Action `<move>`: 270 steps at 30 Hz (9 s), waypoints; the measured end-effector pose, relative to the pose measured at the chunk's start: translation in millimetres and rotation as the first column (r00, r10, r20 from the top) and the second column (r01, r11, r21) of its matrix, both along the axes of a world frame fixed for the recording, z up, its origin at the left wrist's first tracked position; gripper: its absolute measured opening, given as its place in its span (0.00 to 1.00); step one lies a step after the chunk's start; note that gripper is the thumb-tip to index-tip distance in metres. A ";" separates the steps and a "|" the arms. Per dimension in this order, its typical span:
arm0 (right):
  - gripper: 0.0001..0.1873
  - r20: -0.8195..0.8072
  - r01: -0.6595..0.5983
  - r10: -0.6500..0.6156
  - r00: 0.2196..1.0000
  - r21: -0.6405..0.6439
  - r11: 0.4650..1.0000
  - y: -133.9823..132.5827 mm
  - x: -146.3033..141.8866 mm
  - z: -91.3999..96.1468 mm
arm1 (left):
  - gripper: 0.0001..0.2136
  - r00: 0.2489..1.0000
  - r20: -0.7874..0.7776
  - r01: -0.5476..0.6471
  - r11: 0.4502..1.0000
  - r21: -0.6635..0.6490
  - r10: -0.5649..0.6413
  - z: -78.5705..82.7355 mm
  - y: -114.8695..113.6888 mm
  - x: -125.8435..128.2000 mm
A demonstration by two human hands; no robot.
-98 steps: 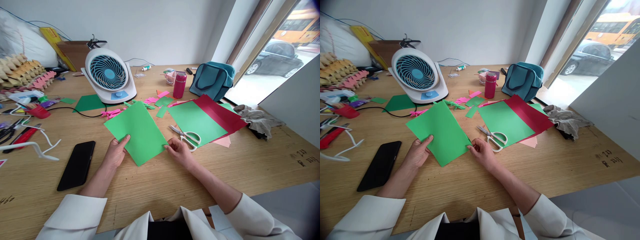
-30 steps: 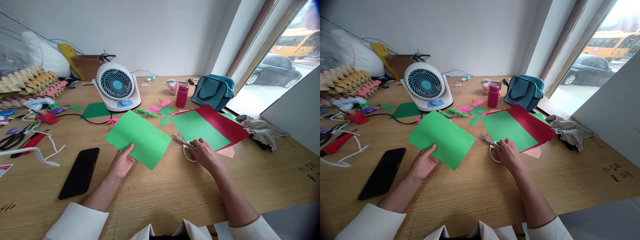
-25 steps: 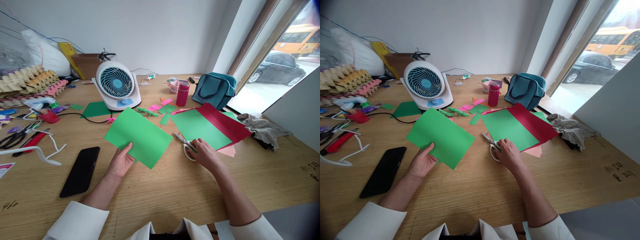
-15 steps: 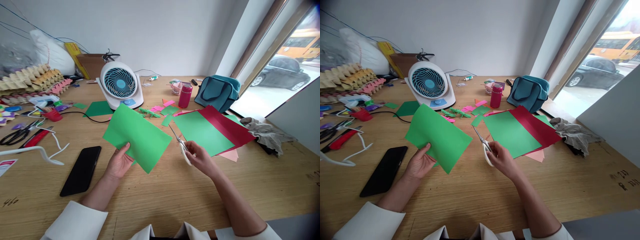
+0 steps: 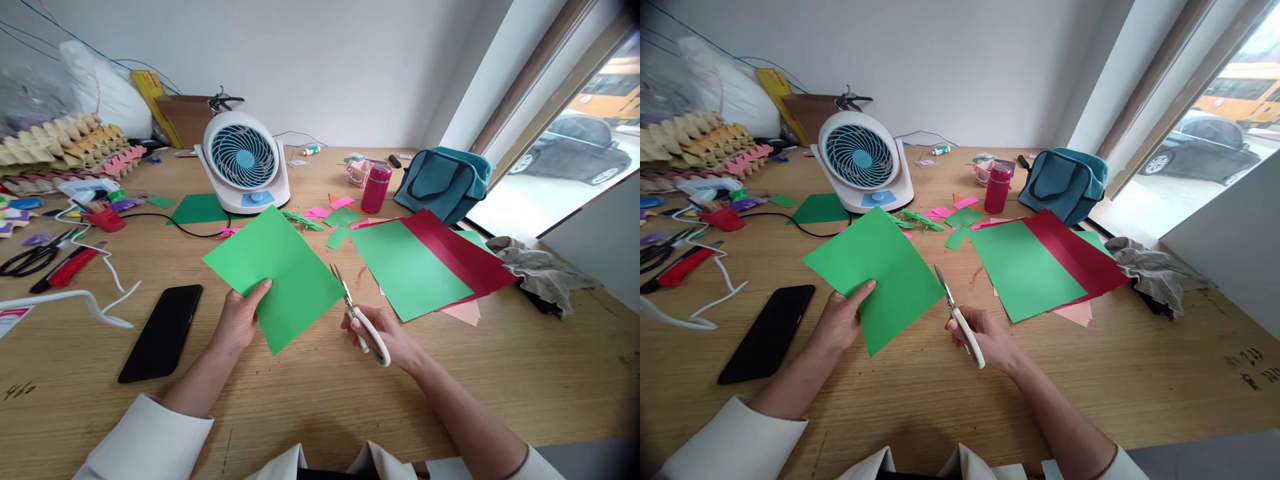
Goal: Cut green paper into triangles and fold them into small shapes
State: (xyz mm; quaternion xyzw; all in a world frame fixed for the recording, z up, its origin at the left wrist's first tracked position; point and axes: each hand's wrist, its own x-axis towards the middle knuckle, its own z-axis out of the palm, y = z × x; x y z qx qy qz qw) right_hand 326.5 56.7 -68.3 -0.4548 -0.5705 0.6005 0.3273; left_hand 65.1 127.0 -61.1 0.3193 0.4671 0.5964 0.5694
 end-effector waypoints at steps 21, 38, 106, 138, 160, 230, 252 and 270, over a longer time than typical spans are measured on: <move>0.25 0.123 0.047 -0.049 0.991 0.018 0.999 -3.3 -6.9 1.8 | 0.11 0.773 -0.586 -0.049 0.943 0.329 0.244 -0.7 -3.5 -13.3; 0.24 0.183 0.067 -0.068 0.981 0.010 0.998 -3.1 -7.3 0.9 | 0.10 0.743 -0.629 -0.040 0.953 0.299 0.229 4.8 -6.7 -12.9; 0.25 0.108 0.074 -0.062 0.992 -0.116 0.990 0.4 -5.8 3.8 | 0.13 0.551 -0.800 -0.090 0.969 0.229 0.240 13.8 -5.6 -20.6; 0.25 0.118 0.113 -0.102 0.988 -0.086 0.990 1.0 -7.8 0.6 | 0.12 0.654 -0.730 -0.083 0.978 0.194 0.200 7.7 -4.4 -23.5; 0.27 0.106 0.060 -0.049 0.993 -0.103 0.993 0.5 -7.3 7.9 | 0.12 0.712 -0.674 -0.111 0.980 0.168 0.196 17.3 -7.1 -12.7; 0.20 0.883 0.343 -0.460 -0.094 0.463 0.818 33.4 109.3 -6.0 | 0.21 0.951 -0.303 0.119 0.981 0.155 -0.068 -4.2 -7.2 -7.9; 0.22 0.689 0.195 -0.724 0.045 0.704 0.683 24.9 61.0 -5.6 | 0.21 0.979 0.117 -0.176 0.983 0.058 0.168 21.0 6.7 -13.8; 0.21 0.471 0.093 -0.471 0.746 0.626 0.774 47.5 -11.9 17.7 | 0.20 0.979 0.203 -0.015 1.000 0.026 0.010 7.5 6.9 -12.2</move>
